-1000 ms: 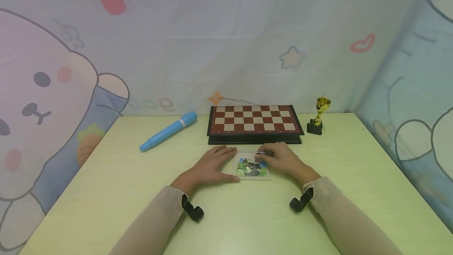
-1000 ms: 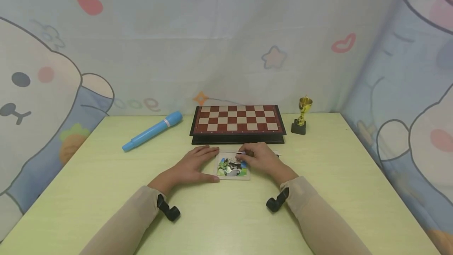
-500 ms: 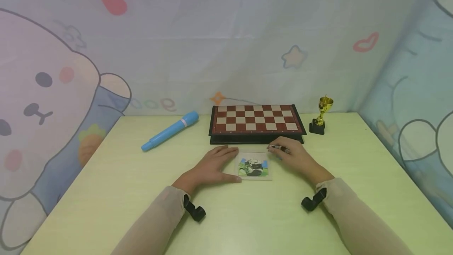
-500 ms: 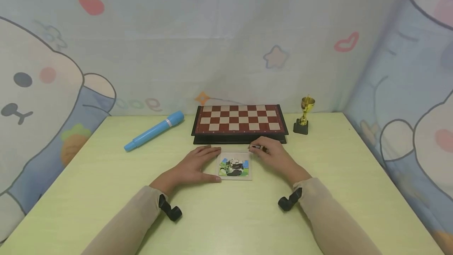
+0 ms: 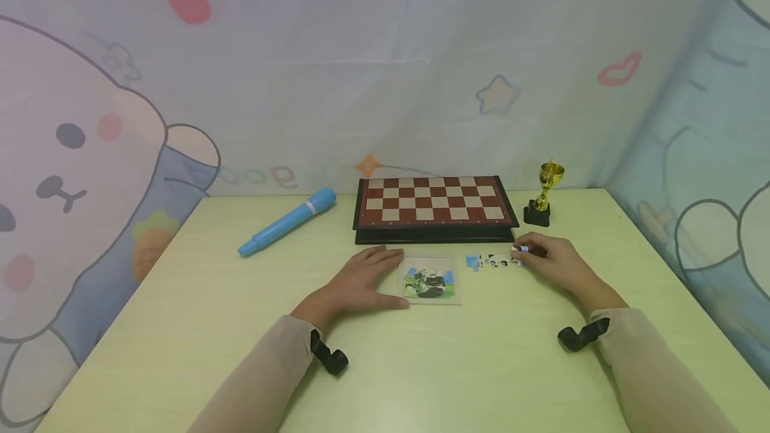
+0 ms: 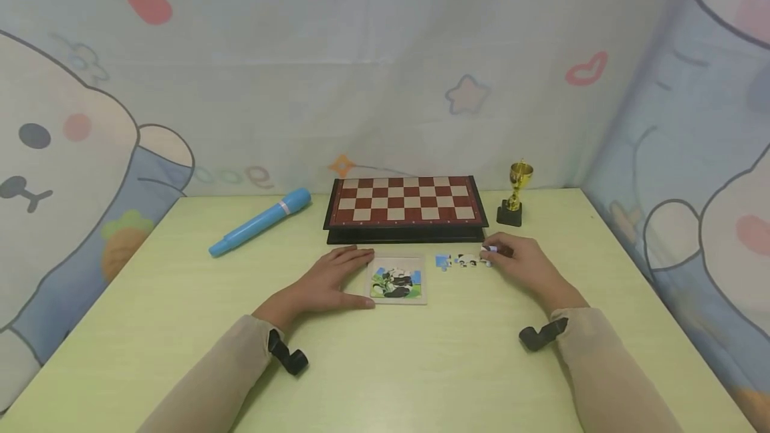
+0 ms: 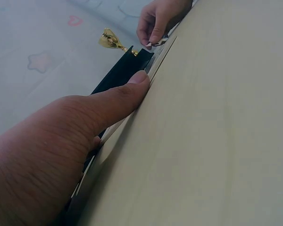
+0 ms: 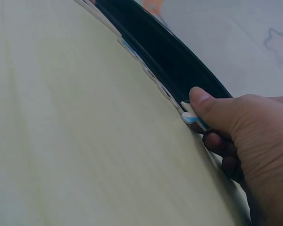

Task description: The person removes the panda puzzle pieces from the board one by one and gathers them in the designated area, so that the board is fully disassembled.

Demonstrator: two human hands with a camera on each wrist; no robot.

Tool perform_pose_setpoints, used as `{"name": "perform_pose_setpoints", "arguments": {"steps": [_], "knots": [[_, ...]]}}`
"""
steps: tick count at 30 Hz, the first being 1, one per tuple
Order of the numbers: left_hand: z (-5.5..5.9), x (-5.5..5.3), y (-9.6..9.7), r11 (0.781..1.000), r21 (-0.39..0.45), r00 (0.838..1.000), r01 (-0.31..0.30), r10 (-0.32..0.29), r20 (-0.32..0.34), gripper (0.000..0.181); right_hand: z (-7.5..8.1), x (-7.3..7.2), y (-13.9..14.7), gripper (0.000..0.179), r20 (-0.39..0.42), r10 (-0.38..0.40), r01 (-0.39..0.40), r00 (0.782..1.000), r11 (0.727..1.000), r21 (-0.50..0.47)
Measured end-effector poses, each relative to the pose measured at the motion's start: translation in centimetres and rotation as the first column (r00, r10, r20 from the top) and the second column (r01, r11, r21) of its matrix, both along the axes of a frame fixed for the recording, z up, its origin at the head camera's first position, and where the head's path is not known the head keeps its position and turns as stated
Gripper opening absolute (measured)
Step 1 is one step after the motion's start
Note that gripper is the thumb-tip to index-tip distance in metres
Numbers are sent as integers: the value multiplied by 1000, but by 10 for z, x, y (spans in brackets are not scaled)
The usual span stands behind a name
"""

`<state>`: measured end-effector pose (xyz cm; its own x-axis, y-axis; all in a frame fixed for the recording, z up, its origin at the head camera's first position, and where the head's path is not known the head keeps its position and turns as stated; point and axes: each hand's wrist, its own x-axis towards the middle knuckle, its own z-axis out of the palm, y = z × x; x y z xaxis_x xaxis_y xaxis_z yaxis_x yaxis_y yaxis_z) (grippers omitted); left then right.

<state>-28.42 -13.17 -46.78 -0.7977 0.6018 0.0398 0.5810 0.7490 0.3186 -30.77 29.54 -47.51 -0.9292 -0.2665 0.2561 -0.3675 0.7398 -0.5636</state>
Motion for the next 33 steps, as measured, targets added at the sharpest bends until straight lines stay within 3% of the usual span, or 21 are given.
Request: {"name": "perform_pose_setpoints", "arguments": {"steps": [14, 33], "knots": [[2, 1, 0, 1000, 11, 1000, 11, -11, -11, 101, 1, 2, 8, 20, -20, 68, -67, 998, 997, 36], [4, 2, 1, 999, 33, 1000, 5, -4, -6, 100, 2, 3, 8, 18, 10, 75, -75, 997, 997, 2]]}}
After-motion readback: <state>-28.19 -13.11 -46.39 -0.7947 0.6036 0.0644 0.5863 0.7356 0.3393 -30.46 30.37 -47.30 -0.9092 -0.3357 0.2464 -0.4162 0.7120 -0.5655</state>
